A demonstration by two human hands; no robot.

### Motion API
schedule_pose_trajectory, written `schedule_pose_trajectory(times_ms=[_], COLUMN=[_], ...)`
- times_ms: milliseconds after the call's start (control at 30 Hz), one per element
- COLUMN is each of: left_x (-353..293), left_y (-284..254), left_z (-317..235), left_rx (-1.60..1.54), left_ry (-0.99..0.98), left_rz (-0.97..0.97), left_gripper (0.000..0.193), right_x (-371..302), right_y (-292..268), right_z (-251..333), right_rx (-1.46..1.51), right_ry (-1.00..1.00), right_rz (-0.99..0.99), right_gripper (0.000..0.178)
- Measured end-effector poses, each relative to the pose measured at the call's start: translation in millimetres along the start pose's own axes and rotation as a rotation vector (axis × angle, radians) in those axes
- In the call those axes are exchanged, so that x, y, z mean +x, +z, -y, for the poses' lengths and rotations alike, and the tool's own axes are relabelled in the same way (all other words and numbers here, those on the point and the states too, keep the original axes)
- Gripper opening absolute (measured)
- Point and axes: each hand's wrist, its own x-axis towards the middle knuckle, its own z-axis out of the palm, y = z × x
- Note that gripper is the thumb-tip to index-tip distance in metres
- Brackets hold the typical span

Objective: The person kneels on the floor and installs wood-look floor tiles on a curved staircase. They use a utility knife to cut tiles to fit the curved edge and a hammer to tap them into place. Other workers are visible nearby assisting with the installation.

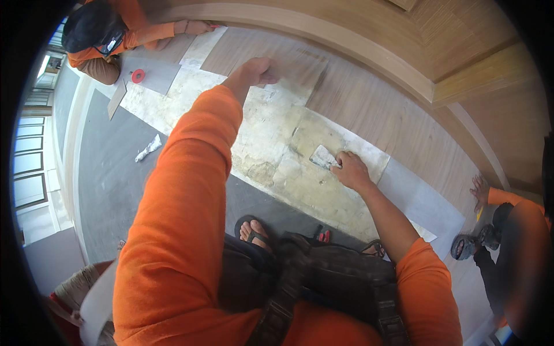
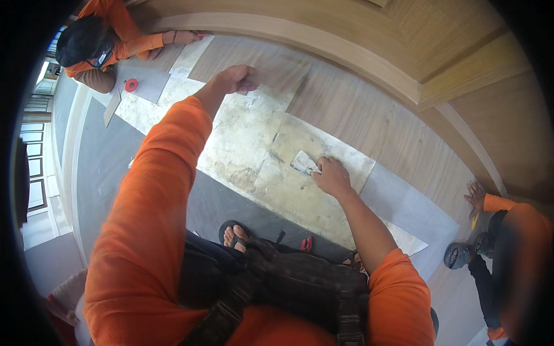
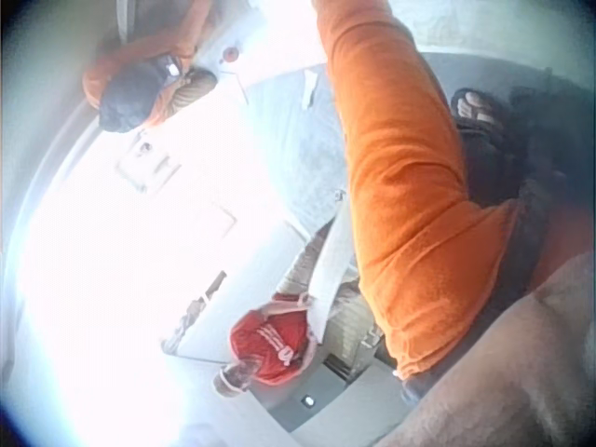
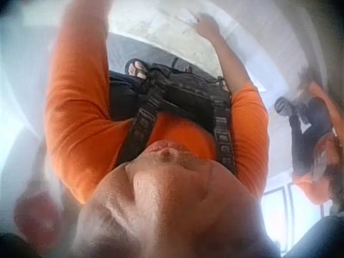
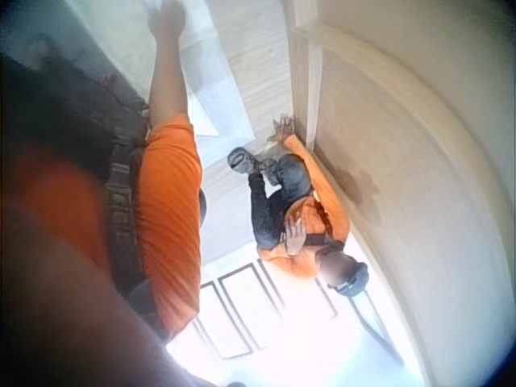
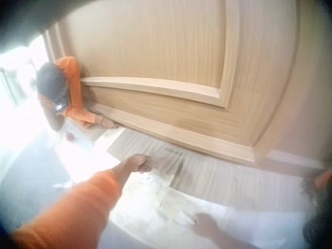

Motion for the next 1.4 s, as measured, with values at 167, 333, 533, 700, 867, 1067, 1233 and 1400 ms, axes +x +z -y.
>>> schedule_pose_trajectory(times_ms=[167, 333, 533, 700, 867, 1067, 1233, 1400], left_x=[16, 34, 55, 31, 37, 15, 49, 0], left_y=[-20, 10, 23, 60, 38, 69, 31, 32], left_z=[21, 7, 4, -3, -5, -23, 31, -2], left_rx=[0.42, 0.828, 0.917, 1.035, 1.108, 1.252, 1.264, 1.299], left_ry=[0.1, 0.168, 0.187, 0.181, 0.284, 0.3, 0.244, 0.423], left_rz=[-0.177, -0.304, -0.359, -0.384, -0.466, -0.331, -0.385, -0.183], left_gripper=[0.043, 0.061, 0.062, 0.063, 0.057, 0.054, 0.044, 0.047], right_x=[0, -2, -2, -3, 1, -4, -3, 8], right_y=[4, 4, 1, -3, 11, 5, 5, 11], right_z=[13, 2, 8, -6, -5, -21, 1, -35], right_rx=[0.001, -0.01, 0.043, 0.066, 0.089, 0.081, 0.133, 0.039], right_ry=[-0.046, -0.005, 0.0, -0.023, -0.104, -0.062, -0.068, -0.019], right_rz=[0.006, 0.0, 0.019, -0.011, -0.097, -0.125, -0.015, 0.039], right_gripper=[0.03, 0.03, 0.029, 0.027, 0.027, 0.028, 0.028, 0.034])
